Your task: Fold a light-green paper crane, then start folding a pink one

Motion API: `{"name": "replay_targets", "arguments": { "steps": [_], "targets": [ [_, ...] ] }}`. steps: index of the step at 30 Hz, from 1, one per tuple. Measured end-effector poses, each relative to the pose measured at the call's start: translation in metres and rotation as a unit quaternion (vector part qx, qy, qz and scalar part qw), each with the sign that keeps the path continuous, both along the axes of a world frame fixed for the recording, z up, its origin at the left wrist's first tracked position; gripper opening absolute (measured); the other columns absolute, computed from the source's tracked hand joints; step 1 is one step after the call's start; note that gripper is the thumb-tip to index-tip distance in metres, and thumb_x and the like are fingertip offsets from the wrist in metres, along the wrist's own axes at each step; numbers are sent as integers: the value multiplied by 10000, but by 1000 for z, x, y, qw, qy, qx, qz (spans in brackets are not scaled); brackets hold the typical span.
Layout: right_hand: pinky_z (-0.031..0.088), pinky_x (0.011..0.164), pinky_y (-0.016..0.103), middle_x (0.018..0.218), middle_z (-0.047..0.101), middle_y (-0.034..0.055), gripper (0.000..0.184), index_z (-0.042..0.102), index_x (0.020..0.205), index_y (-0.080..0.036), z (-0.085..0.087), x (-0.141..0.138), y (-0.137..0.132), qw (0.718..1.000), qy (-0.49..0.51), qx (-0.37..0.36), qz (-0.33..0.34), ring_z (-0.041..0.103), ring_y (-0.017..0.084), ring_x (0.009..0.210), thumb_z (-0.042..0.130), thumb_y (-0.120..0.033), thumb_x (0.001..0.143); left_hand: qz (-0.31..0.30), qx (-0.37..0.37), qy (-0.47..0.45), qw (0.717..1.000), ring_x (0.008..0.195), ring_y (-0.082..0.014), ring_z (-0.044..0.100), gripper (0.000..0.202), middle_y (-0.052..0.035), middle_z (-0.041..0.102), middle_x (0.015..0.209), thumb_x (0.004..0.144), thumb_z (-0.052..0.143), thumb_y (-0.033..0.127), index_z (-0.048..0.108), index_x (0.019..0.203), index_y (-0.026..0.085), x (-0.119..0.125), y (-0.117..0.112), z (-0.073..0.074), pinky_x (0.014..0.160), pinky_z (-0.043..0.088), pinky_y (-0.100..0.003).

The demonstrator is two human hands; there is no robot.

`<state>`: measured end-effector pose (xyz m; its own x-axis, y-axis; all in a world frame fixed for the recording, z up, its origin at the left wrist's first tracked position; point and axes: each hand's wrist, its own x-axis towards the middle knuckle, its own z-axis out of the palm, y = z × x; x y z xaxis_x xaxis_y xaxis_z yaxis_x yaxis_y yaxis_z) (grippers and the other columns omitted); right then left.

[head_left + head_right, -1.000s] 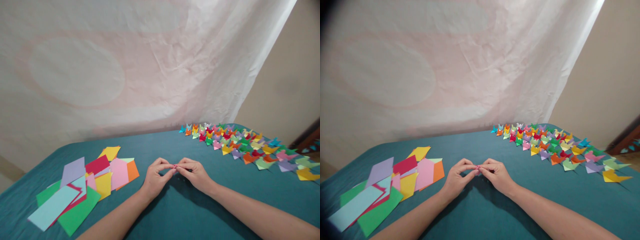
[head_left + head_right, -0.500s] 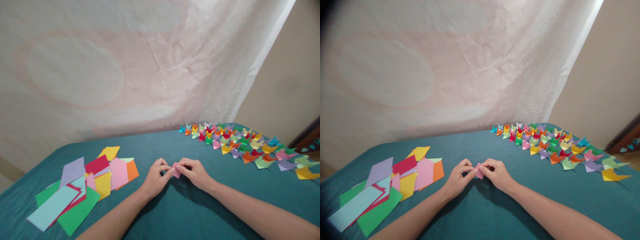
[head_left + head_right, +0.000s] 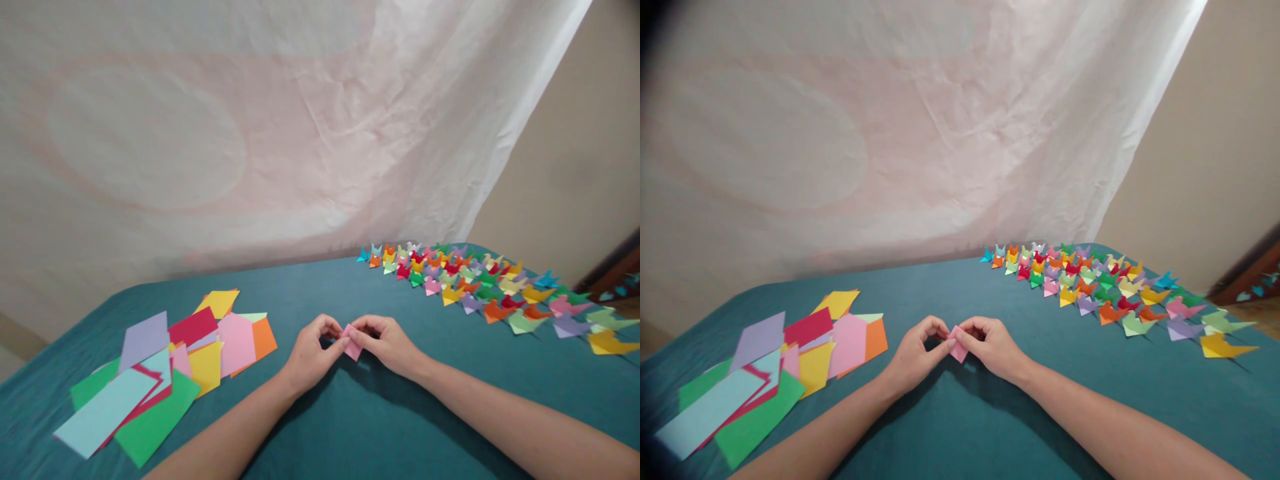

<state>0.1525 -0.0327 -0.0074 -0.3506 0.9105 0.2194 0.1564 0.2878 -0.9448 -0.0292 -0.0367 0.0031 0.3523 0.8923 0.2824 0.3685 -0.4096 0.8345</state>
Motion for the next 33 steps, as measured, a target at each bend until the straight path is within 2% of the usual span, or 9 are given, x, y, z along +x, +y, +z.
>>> {"name": "replay_targets", "arguments": {
  "steps": [4, 8, 14, 18, 22, 33],
  "targets": [
    [404, 543, 230, 673, 600, -13, 287, 573, 975, -159, -6, -2, 2, 1000, 22, -16, -9, 528, 110, 578, 585, -402, 823, -8, -6, -15, 1000, 714, -128, 592, 148, 12, 610, 749, 832, 571, 272, 497, 908, 169, 1, 0, -1, 667, 444, -238],
    [410, 547, 232, 667, 592, -19, 239, 528, 938, -171, -6, -4, 1, 1000, 12, -8, -19, 539, 114, 583, 570, -381, 834, -23, 13, 6, 1000, 758, -139, 607, 87, -7, 638, 798, 854, 532, 244, 558, 892, 170, 1, 1, -1, 712, 454, -251],
    [431, 609, 244, 699, 609, -5, 114, 571, 838, -176, -6, 0, 3, 994, -75, 66, -37, 555, 124, 637, 523, -278, 856, 4, 63, 94, 994, 848, -179, 619, 168, -19, 697, 903, 859, 517, 218, 673, 921, 218, -2, 3, -4, 787, 432, -294],
    [415, 654, 271, 697, 627, -5, 84, 611, 794, -186, -9, 2, 7, 981, -151, 112, -49, 555, 137, 652, 541, -212, 832, 12, 87, 143, 986, 782, -181, 595, 199, -21, 684, 808, 868, 506, 244, 697, 927, 236, -4, 5, -2, 725, 419, -295],
    [392, 701, 298, 725, 635, 3, 64, 628, 798, -200, -10, 2, 7, 966, -196, 151, -69, 547, 155, 705, 568, -187, 812, 16, 103, 168, 980, 781, -182, 568, 219, -30, 656, 781, 879, 495, 283, 705, 931, 245, -4, 5, -2, 731, 399, -303],
    [357, 729, 306, 786, 615, 9, 45, 620, 782, -199, -9, 2, 6, 952, -235, 184, -67, 529, 164, 780, 591, -181, 811, 8, 133, 229, 964, 849, -187, 517, 243, -37, 595, 865, 907, 461, 303, 689, 981, 258, -8, 6, -6, 753, 364, -312]
  ]
}}
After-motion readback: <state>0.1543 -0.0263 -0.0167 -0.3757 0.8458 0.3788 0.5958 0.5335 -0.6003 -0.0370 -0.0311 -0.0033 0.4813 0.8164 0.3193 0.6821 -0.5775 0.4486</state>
